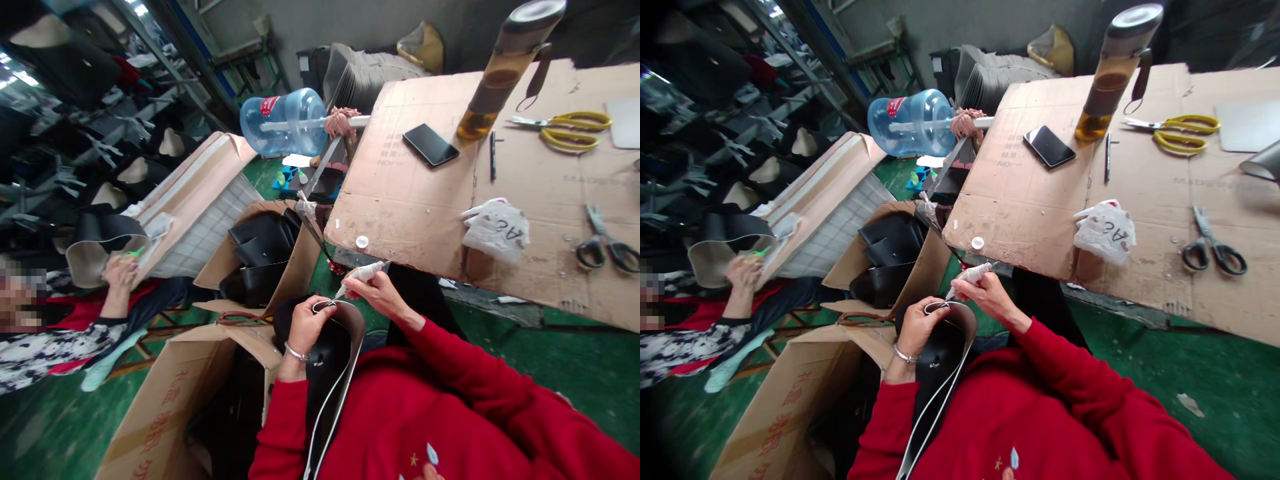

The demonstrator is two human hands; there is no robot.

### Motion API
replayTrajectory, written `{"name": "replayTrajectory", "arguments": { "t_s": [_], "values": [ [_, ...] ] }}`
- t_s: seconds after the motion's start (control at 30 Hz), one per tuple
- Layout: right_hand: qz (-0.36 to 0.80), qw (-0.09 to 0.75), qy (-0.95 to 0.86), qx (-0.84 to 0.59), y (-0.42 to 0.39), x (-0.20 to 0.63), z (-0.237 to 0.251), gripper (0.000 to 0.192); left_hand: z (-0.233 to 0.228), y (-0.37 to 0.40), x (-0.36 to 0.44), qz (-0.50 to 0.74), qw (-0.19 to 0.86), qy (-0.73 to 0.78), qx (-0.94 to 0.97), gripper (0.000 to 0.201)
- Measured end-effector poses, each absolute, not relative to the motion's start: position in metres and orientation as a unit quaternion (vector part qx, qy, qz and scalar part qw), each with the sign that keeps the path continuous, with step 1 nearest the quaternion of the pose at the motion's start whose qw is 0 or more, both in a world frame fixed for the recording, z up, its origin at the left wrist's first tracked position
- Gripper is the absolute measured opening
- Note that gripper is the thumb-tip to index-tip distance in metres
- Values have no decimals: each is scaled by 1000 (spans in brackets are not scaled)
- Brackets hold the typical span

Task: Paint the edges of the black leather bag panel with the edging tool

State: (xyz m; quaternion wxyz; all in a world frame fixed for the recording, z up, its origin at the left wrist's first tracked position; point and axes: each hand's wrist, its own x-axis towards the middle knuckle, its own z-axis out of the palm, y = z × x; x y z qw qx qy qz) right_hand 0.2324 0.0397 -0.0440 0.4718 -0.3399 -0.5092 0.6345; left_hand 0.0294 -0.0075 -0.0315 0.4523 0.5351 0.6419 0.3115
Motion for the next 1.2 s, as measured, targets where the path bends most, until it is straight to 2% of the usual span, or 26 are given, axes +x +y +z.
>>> {"name": "replayTrajectory", "arguments": {
  "t_s": [0.97,1.2],
  "values": [
    [636,439,-513,-374,44,236,-54,57,-31,-12,38,320,432,636,553,10],
    [628,409,-538,-385,46,236,-52,57,-34,-13,44,314,471,611,554,15]
  ]
}}
